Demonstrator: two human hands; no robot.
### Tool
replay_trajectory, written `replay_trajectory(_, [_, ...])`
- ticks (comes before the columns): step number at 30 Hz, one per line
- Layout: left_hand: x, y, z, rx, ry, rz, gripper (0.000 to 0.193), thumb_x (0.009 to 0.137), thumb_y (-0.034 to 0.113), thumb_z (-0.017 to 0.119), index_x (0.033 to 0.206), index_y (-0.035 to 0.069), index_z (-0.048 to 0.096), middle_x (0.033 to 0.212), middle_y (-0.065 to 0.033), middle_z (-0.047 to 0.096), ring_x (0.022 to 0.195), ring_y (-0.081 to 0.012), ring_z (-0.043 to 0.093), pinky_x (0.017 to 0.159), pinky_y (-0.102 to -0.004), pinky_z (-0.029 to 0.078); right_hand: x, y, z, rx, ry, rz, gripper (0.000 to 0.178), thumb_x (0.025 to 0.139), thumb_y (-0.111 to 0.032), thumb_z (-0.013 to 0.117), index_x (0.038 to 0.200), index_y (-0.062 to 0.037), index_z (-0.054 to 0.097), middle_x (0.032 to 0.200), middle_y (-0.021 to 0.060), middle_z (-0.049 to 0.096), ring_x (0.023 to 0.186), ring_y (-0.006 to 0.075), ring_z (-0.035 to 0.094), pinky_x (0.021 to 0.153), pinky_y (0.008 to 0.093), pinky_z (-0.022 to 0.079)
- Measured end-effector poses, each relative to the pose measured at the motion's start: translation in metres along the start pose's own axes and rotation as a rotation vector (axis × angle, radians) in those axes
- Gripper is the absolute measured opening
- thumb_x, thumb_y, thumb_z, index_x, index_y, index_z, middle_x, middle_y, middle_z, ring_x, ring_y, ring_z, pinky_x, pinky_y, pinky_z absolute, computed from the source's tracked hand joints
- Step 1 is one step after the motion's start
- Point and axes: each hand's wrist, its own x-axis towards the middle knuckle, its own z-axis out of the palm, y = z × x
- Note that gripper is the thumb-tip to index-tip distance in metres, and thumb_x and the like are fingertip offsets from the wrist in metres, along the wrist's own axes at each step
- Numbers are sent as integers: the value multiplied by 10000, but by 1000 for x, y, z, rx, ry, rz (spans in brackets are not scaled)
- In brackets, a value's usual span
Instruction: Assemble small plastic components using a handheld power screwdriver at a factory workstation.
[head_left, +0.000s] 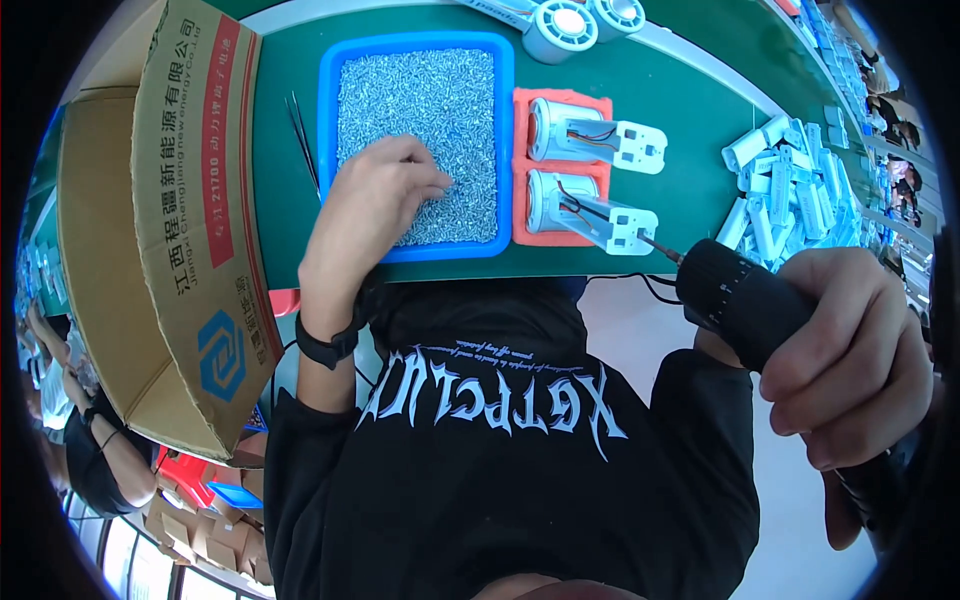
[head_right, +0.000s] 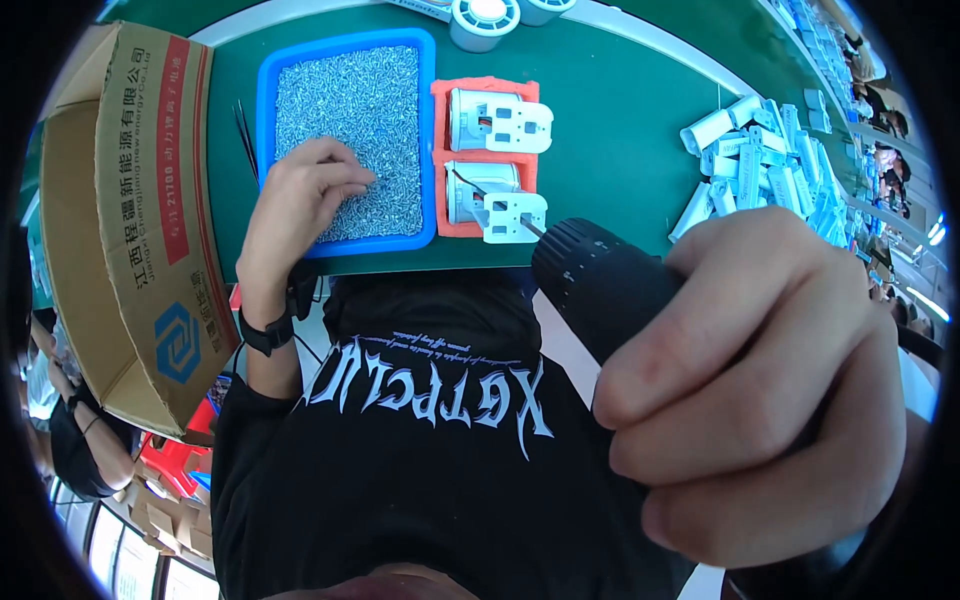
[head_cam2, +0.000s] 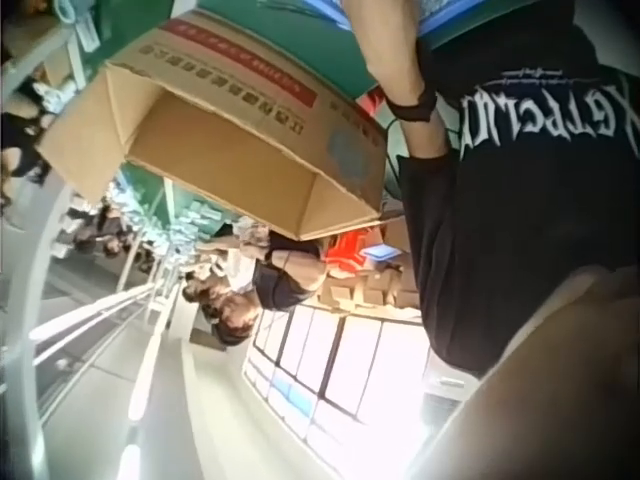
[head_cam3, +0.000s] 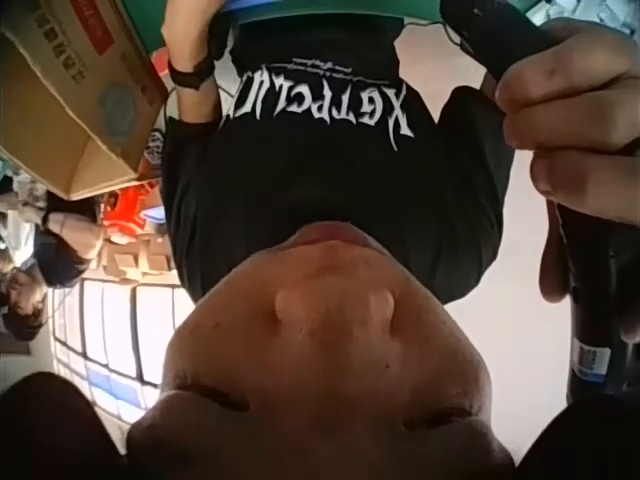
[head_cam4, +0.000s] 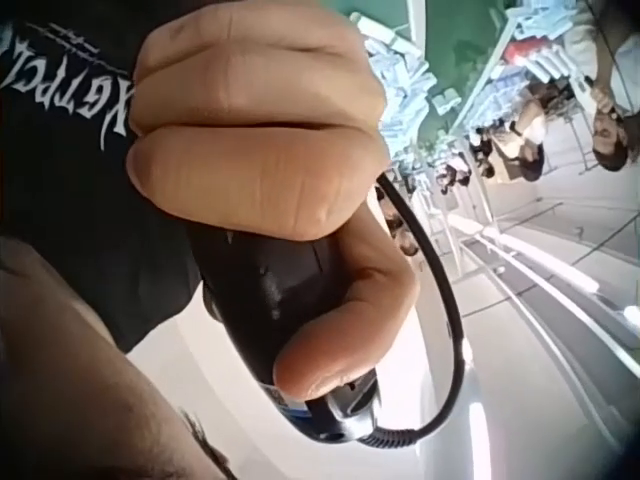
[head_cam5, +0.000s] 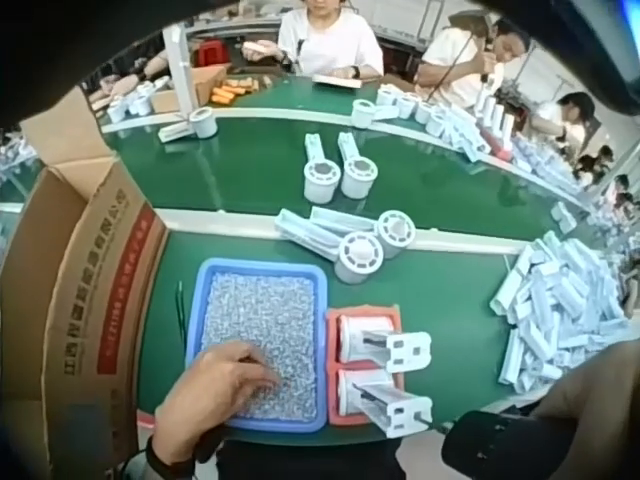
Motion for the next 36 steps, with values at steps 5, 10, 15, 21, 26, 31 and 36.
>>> replay_trajectory(5, [0,8,-5,-178,160,-27,168,742,-13,690,885,62,736,816,-76,624,751,-209,631,644,-308,515,4,2,-3,70,-15,35,351,747,-345,786,670,-64,592,731,43,639,551,155,647,537,251,580])
replay_trajectory(10, [3,36,17,-435,280,-81,168,766,-33,671,906,38,729,794,-92,663,663,-185,650,600,-272,520,9,-8,-4,70,-19,282,169,812,-82,665,684,-33,566,692,63,625,529,158,616,511,269,562])
replay_trajectory(15, [11,60,43,-772,342,-95,167,759,-36,663,901,26,723,795,-114,688,632,-163,664,599,-253,524,8,3,-1,102,45,237,116,839,-69,637,781,-32,544,694,62,611,520,153,601,491,272,555])
replay_trajectory(21, [18,57,55,-833,268,-126,165,770,-52,656,901,25,718,897,-101,708,778,-169,679,715,-249,526,6,14,1,165,177,43,189,867,-148,629,969,-44,509,714,51,589,511,142,584,461,269,550])
replay_trajectory(26, [16,59,71,-713,358,-40,153,779,-47,672,907,27,709,908,-98,709,806,-191,679,730,-273,528,3,17,1,220,293,-126,319,890,-214,623,1126,-54,479,730,43,571,504,133,570,436,268,545])
replay_trajectory(31, [15,61,72,-636,406,-4,156,796,-47,673,930,25,707,911,-102,709,828,-193,678,730,-279,528,-1,17,2,265,414,-314,459,914,-280,617,1283,-64,450,746,35,553,497,124,555,411,266,541])
replay_trajectory(36, [12,62,79,-824,502,18,173,775,-52,674,911,43,724,858,-102,709,773,-201,682,670,-292,530,-4,5,2,180,521,-312,430,903,-299,619,1240,-67,488,737,24,551,501,123,567,413,264,550])
